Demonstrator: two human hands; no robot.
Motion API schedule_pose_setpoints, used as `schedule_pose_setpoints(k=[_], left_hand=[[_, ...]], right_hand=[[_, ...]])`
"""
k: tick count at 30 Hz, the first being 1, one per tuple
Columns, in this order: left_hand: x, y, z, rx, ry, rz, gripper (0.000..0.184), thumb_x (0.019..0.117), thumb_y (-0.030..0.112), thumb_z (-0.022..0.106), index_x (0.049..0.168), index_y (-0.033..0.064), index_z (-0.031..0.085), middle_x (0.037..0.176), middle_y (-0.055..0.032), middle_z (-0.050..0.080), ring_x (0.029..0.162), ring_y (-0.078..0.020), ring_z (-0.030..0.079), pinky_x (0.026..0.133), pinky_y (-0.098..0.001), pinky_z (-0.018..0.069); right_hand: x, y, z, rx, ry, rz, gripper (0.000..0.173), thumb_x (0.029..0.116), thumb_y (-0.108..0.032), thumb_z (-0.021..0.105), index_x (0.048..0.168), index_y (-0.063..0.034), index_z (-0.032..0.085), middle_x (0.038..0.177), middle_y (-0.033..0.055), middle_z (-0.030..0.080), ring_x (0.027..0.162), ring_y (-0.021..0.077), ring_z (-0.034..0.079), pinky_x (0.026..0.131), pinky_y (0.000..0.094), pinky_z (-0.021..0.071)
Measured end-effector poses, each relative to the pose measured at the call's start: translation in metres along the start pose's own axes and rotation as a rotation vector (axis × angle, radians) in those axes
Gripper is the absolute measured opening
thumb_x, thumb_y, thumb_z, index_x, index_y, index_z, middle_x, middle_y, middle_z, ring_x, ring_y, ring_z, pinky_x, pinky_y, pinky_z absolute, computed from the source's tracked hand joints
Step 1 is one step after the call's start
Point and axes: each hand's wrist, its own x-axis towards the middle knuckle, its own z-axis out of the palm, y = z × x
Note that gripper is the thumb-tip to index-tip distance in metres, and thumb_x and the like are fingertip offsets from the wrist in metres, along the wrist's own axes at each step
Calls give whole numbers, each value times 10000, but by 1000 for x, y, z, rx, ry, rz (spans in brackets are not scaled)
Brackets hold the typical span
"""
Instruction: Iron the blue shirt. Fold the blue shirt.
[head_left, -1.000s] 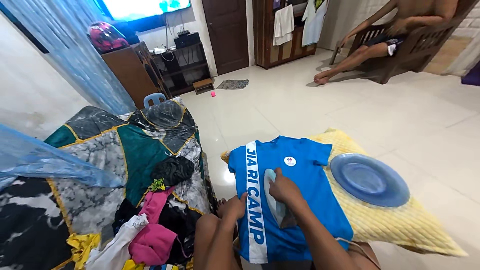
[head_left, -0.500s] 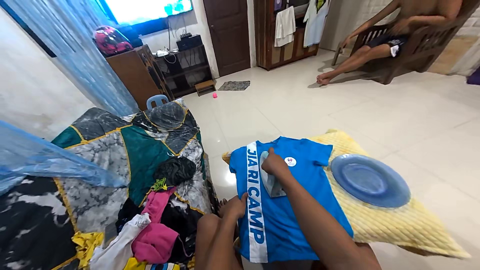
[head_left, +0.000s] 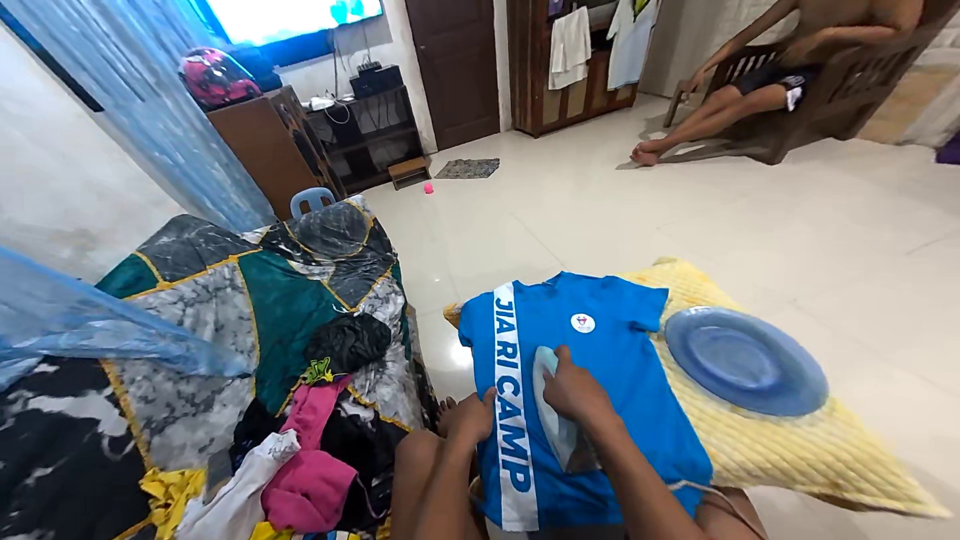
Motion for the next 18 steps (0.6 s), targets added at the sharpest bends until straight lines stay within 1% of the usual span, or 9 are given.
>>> schedule_pose_setpoints(k=[3,7,10,12,14,16,18], left_hand=[[2,-2,0,2,-3,2,801,1013,740,244,1310,134,675,1292,-158,689,1245,-339,636,1032,-636,478],[4,-5,-1,-1,9,-3,816,986,778,269,1274,146,698,1270,-148,700,1233,-330,644,1026,-630,485],[4,-5,-2,3,9,-4,828,977,790,270,1277,145,694,1264,-150,701,1223,-329,649,1014,-624,495],[4,-4,-4,-5,-2,-4,810,985,775,286,1289,142,689,1273,-151,698,1226,-326,648,1019,-623,492],[4,-4,-5,3,-5,-10,806,984,776,291,1292,146,688,1274,-148,697,1223,-322,650,1016,-615,497],[5,-5,-4,4,-6,-15,810,980,782,294,1288,147,689,1268,-147,699,1212,-324,654,1007,-613,501],[5,-5,-5,1,2,-16,820,969,797,294,1291,155,689,1260,-150,701,1191,-328,663,989,-615,509]], right_hand=[[25,-13,-6,-14,29,-12,699,960,-304,623,1569,-160,310,1164,194,707,1064,385,713,869,591,579],[65,-34,-17,-14,72,-35,770,905,-269,669,1570,-131,307,1196,212,695,1095,395,701,881,601,573],[90,-48,-23,-25,94,-45,857,852,-244,697,1584,-97,278,1211,232,684,1112,409,692,887,616,566],[98,-53,-25,-45,96,-41,895,835,-240,705,1594,-90,254,1217,230,684,1120,400,693,891,612,567],[99,-52,-24,-43,102,-38,893,831,-230,708,1587,-83,256,1209,234,684,1112,404,695,886,610,569],[91,-46,-21,-31,100,-30,869,856,-241,696,1592,-97,256,1200,234,687,1105,406,696,887,609,569],[73,-37,-16,-14,90,-17,818,898,-260,672,1593,-119,263,1186,232,694,1098,411,697,890,612,566]])
